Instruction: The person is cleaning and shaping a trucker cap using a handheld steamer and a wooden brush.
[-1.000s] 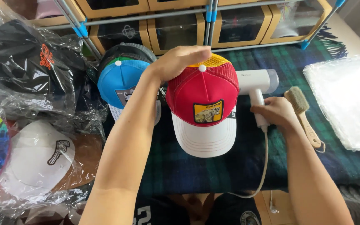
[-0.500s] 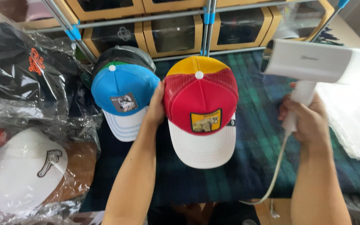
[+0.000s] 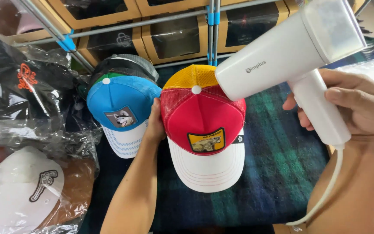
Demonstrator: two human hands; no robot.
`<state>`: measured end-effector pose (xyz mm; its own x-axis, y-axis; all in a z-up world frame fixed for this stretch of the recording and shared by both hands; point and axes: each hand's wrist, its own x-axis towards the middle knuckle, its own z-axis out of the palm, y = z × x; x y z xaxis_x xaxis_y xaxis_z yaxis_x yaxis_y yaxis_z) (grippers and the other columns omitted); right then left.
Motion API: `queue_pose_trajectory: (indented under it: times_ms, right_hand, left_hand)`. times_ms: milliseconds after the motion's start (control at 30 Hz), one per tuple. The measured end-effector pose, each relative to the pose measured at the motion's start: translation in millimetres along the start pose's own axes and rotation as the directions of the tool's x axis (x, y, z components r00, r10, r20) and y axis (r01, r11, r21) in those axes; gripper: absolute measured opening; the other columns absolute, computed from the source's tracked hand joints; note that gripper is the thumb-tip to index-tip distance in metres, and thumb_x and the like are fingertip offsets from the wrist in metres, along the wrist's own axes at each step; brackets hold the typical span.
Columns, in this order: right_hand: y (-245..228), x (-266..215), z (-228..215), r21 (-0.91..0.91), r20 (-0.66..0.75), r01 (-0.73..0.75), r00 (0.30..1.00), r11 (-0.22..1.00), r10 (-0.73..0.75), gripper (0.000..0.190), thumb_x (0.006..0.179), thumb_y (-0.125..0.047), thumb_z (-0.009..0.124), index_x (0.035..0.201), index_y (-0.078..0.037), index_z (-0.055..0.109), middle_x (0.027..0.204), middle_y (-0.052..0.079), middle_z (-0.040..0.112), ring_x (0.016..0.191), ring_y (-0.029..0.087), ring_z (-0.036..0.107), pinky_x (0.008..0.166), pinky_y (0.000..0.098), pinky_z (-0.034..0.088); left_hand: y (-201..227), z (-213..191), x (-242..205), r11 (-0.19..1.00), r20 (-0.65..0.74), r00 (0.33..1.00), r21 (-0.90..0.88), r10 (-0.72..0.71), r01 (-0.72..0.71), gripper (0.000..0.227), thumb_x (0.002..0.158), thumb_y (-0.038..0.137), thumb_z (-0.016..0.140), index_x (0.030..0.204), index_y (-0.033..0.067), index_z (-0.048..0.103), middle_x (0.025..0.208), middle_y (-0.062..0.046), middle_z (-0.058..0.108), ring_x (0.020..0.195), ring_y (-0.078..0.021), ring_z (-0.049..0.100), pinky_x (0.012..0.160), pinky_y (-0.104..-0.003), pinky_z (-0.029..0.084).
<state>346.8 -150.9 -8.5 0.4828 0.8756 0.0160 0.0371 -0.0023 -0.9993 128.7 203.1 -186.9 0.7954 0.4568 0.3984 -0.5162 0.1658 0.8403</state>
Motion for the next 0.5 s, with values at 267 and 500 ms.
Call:
queue_pose_trajectory:
  times_ms: [267,500]
  right_hand:
    - [45,11,-2,0.336,0.043,0.038,0.997,0.941,-0.056,0.063,0.079,-0.038,0.073,0.121,0.007,0.062,0.075,0.020,0.067,0.049,0.019,0.062,0.038,0.0252,0.053]
    - [121,48,-48,0.503,0.549,-0.235,0.830,0.832,-0.097,0.037,0.084,-0.008,0.073,0.114,0.011,0.063,0.094,0.032,0.074,0.078,0.043,0.077,0.065,0.0546,0.067]
  left_hand:
    - [13,8,0,0.996,0.007,1.000,0.086,-0.022,0.021,0.054,0.107,0.056,0.033,0.086,0.0153,0.062,0.078,0.001,0.064,0.069,-0.0088,0.063,0.063,-0.026,0.048]
    - [21,13,1,0.995,0.030,1.000,0.104,-0.007,0.004,0.053,0.107,0.055,0.036,0.090,0.0141,0.064,0.082,0.000,0.067,0.075,-0.0104,0.067,0.067,-0.027,0.052]
